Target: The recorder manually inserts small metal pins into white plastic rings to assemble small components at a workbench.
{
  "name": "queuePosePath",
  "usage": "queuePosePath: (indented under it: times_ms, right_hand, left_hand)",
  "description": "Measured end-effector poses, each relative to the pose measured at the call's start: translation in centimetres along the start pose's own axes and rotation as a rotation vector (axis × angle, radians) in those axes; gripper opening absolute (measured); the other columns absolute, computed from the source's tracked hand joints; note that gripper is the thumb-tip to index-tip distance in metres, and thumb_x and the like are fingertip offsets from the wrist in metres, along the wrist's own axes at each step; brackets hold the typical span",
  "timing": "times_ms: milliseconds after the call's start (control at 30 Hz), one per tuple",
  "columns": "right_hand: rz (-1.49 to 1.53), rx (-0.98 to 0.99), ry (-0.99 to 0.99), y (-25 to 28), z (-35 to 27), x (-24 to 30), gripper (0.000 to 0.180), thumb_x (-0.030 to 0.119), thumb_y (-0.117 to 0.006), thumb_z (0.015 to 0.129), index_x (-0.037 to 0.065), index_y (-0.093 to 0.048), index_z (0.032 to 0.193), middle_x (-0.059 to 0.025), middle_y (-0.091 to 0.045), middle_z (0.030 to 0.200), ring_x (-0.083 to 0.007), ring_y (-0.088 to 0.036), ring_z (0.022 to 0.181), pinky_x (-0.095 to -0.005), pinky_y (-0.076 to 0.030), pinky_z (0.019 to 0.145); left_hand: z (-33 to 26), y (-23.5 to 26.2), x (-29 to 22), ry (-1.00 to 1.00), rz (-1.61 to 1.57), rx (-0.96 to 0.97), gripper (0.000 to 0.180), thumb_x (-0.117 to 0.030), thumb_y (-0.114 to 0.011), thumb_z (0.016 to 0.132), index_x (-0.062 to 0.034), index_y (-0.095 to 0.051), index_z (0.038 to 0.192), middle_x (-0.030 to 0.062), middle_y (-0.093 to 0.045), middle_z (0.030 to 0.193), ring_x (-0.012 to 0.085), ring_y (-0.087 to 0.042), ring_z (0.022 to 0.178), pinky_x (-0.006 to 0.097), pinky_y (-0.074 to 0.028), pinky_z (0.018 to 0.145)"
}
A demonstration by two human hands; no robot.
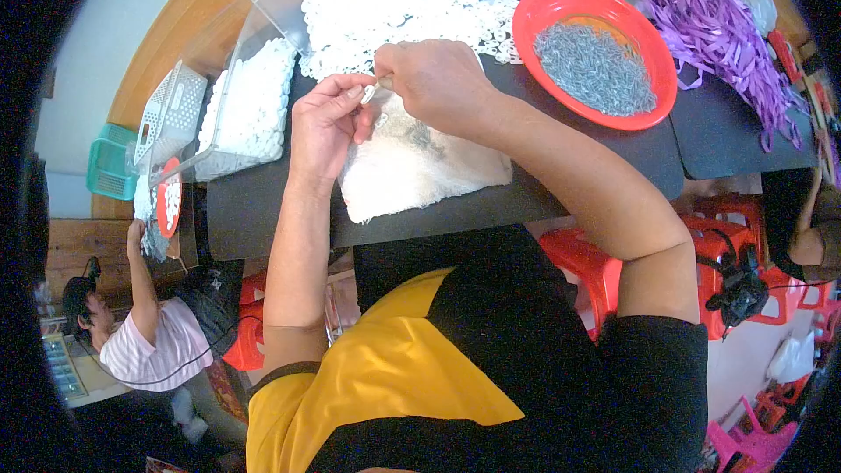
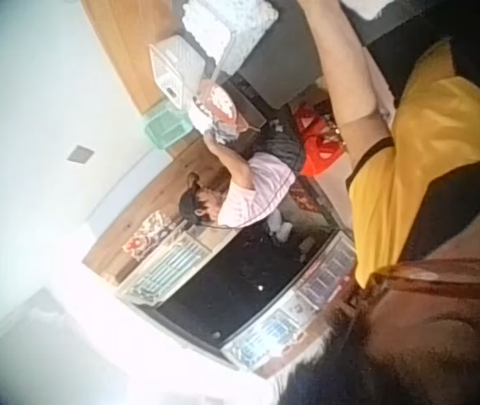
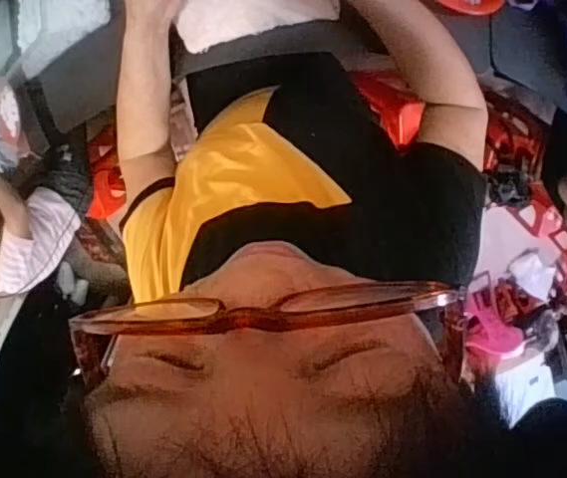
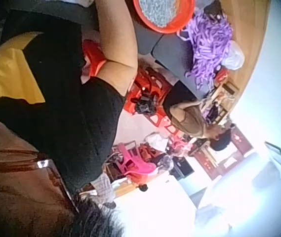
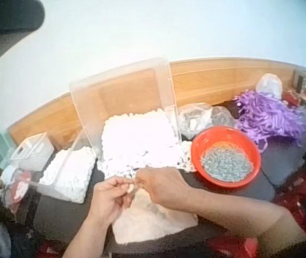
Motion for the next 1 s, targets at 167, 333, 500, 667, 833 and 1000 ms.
queuePosePath:
  times_ms: [167, 333, 500, 667, 833, 1000]
  right_hand:
    - [0.083, 0.051, 0.009, -0.36, 0.07, 0.15, 0.012, 0.016, -0.057, 0.085, 0.008, -0.065, 0.088, -0.0139, -0.065, 0.074, -0.0337, -0.064, 0.074, -0.0453, -0.047, 0.065]
    - [0.097, 0.090, 0.026, -0.44, 0.09, -0.15, 0.012, 0.015, -0.055, 0.084, 0.010, -0.065, 0.089, -0.0136, -0.065, 0.073, -0.0338, -0.064, 0.074, -0.0459, -0.047, 0.064]
    - [-0.009, -0.003, -0.002, -0.37, -0.12, -0.19, 0.011, 0.014, -0.058, 0.085, 0.008, -0.063, 0.094, -0.0142, -0.062, 0.068, -0.0315, -0.063, 0.066, -0.0409, -0.047, 0.061]
    - [-0.057, -0.028, 0.009, -0.22, -0.25, 0.07, 0.011, 0.013, -0.058, 0.085, 0.009, -0.062, 0.094, -0.0138, -0.062, 0.066, -0.0325, -0.064, 0.064, -0.0418, -0.047, 0.060]
    - [-0.131, -0.002, -0.001, -0.67, -0.46, 0.36, 0.010, 0.013, -0.058, 0.085, 0.009, -0.062, 0.094, -0.0134, -0.062, 0.065, -0.0326, -0.064, 0.064, -0.0413, -0.048, 0.059]
    - [0.000, 0.014, 0.032, -1.05, -0.33, -0.20, 0.011, 0.013, -0.057, 0.080, 0.009, -0.060, 0.090, -0.0145, -0.063, 0.067, -0.0353, -0.064, 0.069, -0.0478, -0.046, 0.060]
  left_hand:
    - [-0.14, -0.09, -0.06, -0.022, 0.060, -0.036, 0.012, -0.001, -0.055, 0.090, 0.0051, -0.064, 0.097, 0.0061, -0.057, 0.063, 0.0111, -0.048, 0.047, 0.022, -0.037, 0.046]
    - [-0.07, 0.11, -0.10, -0.035, 0.032, -0.062, 0.013, -0.002, -0.055, 0.091, 0.0050, -0.064, 0.097, 0.0067, -0.057, 0.062, 0.0120, -0.049, 0.047, 0.022, -0.038, 0.046]
    - [-0.10, 0.02, -0.12, -0.019, -0.007, -0.033, 0.014, -0.003, -0.055, 0.091, 0.0055, -0.063, 0.098, 0.0073, -0.057, 0.062, 0.0129, -0.049, 0.047, 0.023, -0.038, 0.046]
    - [-0.09, -0.10, -0.08, -0.020, -0.018, -0.062, 0.014, -0.003, -0.055, 0.091, 0.0065, -0.063, 0.098, 0.0080, -0.058, 0.063, 0.0130, -0.049, 0.047, 0.023, -0.039, 0.045]
    - [-0.22, -0.23, -0.08, -0.006, -0.008, -0.045, 0.013, -0.002, -0.056, 0.090, 0.0066, -0.063, 0.098, 0.0082, -0.059, 0.066, 0.0127, -0.051, 0.049, 0.023, -0.039, 0.046]
    - [-0.05, -0.27, 0.01, -0.041, -0.014, -0.020, 0.012, -0.001, -0.058, 0.090, 0.0066, -0.064, 0.098, 0.0080, -0.060, 0.069, 0.0124, -0.052, 0.050, 0.022, -0.040, 0.046]
Point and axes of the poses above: each hand's wrist, its own z-axis towards the middle knuckle, its own y-axis out of the back of the hand, x = y × z, the point moved 3 cm from there along z, towards the middle knuckle
